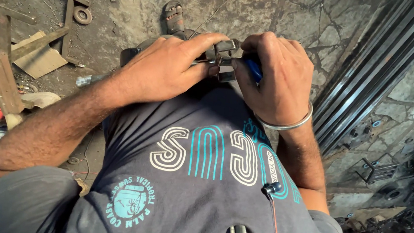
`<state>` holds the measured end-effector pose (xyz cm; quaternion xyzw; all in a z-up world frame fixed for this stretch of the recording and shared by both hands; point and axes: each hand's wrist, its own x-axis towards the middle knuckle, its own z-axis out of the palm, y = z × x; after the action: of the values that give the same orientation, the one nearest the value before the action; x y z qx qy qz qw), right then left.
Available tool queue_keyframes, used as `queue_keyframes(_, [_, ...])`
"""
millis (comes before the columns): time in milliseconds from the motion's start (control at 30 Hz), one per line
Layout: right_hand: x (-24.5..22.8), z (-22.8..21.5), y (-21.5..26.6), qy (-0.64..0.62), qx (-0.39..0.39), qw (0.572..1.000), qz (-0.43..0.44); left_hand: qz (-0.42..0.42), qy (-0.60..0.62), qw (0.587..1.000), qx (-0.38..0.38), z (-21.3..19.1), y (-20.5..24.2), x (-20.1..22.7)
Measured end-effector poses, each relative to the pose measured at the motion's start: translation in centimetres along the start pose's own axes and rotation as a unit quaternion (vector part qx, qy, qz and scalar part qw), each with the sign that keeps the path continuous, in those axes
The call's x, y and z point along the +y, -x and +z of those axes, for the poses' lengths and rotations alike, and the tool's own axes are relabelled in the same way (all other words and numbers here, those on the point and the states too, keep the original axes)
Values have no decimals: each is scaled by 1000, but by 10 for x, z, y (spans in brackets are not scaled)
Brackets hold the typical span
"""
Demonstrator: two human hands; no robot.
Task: The person picks up several metal rods, then uses a tape measure and a marker to measure and mark a metal rod on a workbench. The person measures the rod multiple times and makes marks at specific points.
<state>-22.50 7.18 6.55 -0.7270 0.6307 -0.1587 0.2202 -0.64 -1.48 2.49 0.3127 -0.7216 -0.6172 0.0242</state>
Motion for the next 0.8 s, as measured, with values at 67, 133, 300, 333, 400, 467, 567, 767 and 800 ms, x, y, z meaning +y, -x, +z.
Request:
queue_keyframes(67, [-1,0,0,3,0,1000,2,-15,-9,1000,-6,-2,3,-2])
queue_keyframes(133, [-1,1,0,16,3,1000,21,7,-23,1000,11,-3,5,-7])
queue_keyframes(300, [-5,7,-2,13,-5,1000,17,32,-72,996,38,1,9,-6])
queue_keyframes(333, [-6,8,-3,11,-7,1000,10,32,-99,994,45,3,10,-6])
queue_keyframes(400, [-7,8,-4,11,-12,1000,7,39,-134,989,50,6,12,-4])
queue_keyframes(467, [-9,10,-4,11,-16,1000,5,46,-171,983,54,8,13,-2])
queue_keyframes(567, [-9,14,-3,14,-26,1000,9,51,-234,969,53,14,14,-2])
queue_keyframes(767, [-9,24,3,7,-30,998,47,74,-310,945,79,22,14,-8])
queue_keyframes(800, [-9,24,4,0,-32,998,50,81,-306,945,88,22,13,-9])
